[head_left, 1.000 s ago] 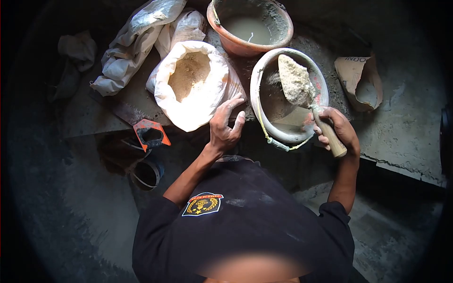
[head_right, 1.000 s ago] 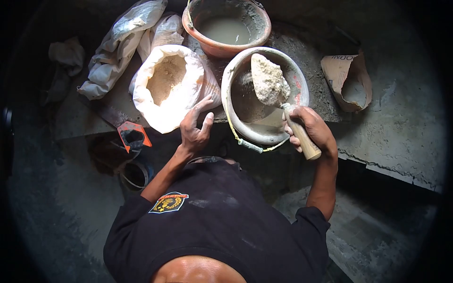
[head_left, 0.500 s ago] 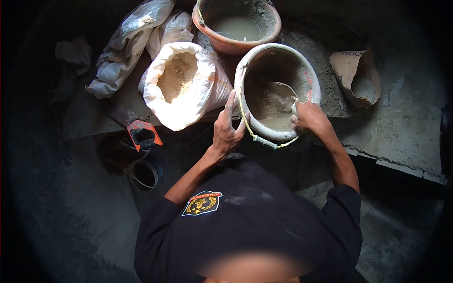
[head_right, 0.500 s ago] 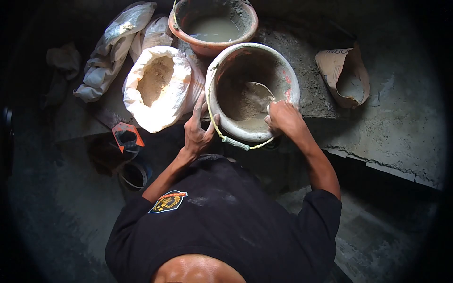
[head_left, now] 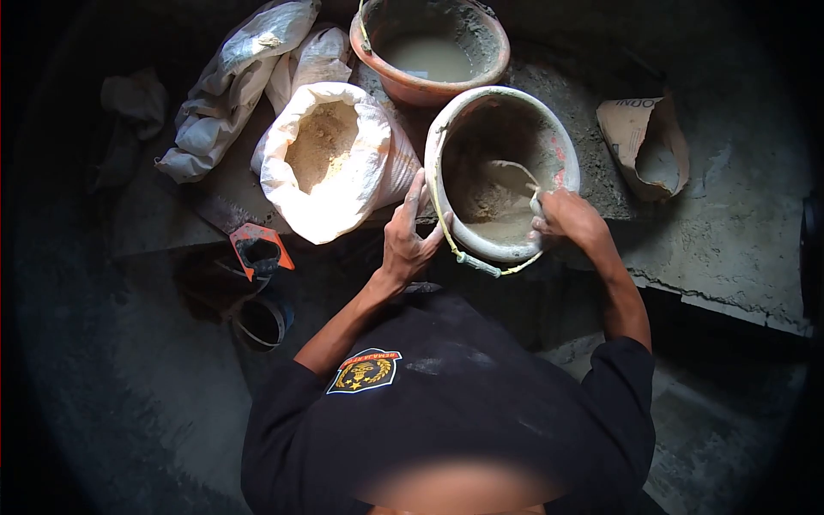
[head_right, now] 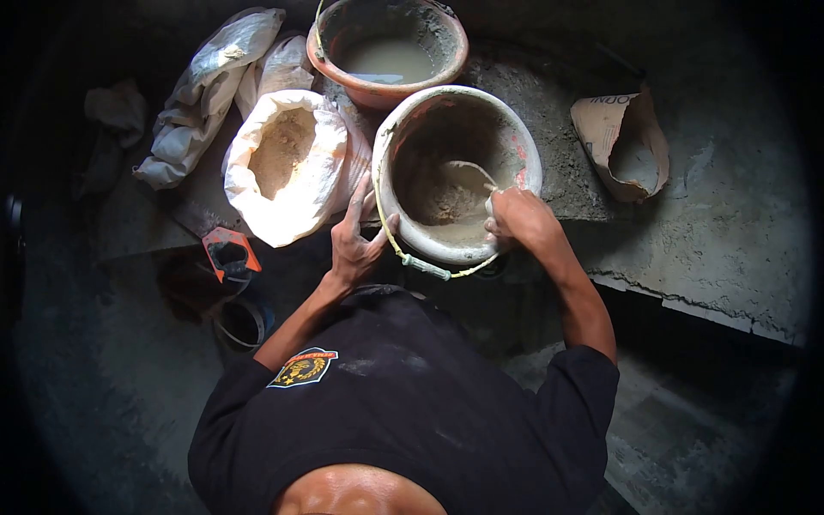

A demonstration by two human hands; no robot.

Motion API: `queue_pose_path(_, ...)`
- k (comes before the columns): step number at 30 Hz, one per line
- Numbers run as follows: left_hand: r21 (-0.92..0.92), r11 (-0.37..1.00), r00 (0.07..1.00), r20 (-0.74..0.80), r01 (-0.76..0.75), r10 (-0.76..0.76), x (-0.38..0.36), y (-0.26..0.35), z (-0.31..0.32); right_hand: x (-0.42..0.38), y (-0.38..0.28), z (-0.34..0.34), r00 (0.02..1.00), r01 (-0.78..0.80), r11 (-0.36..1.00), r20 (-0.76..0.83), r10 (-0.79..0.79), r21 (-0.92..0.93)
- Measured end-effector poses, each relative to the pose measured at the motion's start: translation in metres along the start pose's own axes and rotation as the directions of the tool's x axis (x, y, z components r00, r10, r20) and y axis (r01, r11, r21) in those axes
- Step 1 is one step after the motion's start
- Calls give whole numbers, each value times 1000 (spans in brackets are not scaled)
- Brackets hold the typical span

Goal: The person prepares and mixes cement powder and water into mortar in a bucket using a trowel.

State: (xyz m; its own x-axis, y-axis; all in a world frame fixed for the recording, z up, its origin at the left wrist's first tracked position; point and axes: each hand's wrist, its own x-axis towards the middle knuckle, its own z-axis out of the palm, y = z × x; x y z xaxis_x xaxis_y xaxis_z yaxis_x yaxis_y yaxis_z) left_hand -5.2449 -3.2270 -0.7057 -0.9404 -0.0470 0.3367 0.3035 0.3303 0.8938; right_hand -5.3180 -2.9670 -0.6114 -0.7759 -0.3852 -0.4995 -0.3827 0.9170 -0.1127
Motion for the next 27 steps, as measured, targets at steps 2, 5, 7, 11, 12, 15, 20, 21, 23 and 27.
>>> queue_pose_path(2,-19,1000,1000,14,1,-1,0,-2,-1,-1,1,5,988,-44,999,-146,40,-24)
queue_pose_path(5,-28,1000,1000,28,5,-4,1,-3,-2,3,8,16,997,-69,997,21,70,-22)
queue_pose_path(7,-21,1000,999,29,-14,15,5,-4,-3,-3,0,3,993,-106,993,-56,103,-47)
queue_pose_path(11,-13,999,998,41,-42,43,6,-6,-6,-2,-8,17,994,-90,996,-69,89,-17)
queue_pose_path(12,-16,999,998,47,-44,44,5,-6,-8,-4,-1,23,993,-96,995,-69,95,-14)
queue_pose_path(15,-46,999,997,77,-23,27,8,-5,-18,-12,-6,-1,987,-163,983,-5,164,89)
queue_pose_path(20,-65,991,986,-112,121,-127,18,-4,-60,-68,-25,-44,968,-56,858,-184,173,511)
queue_pose_path(21,3,990,976,-168,144,-142,21,-1,-76,-79,-36,-51,969,-79,789,-138,203,609)
queue_pose_path(23,104,990,935,-352,94,-52,27,-15,-101,-87,-55,-48,955,-10,627,-178,236,779)
queue_pose_path(27,459,880,795,-575,118,193,37,-50,-154,-56,-133,-32,958,76,183,-122,259,980)
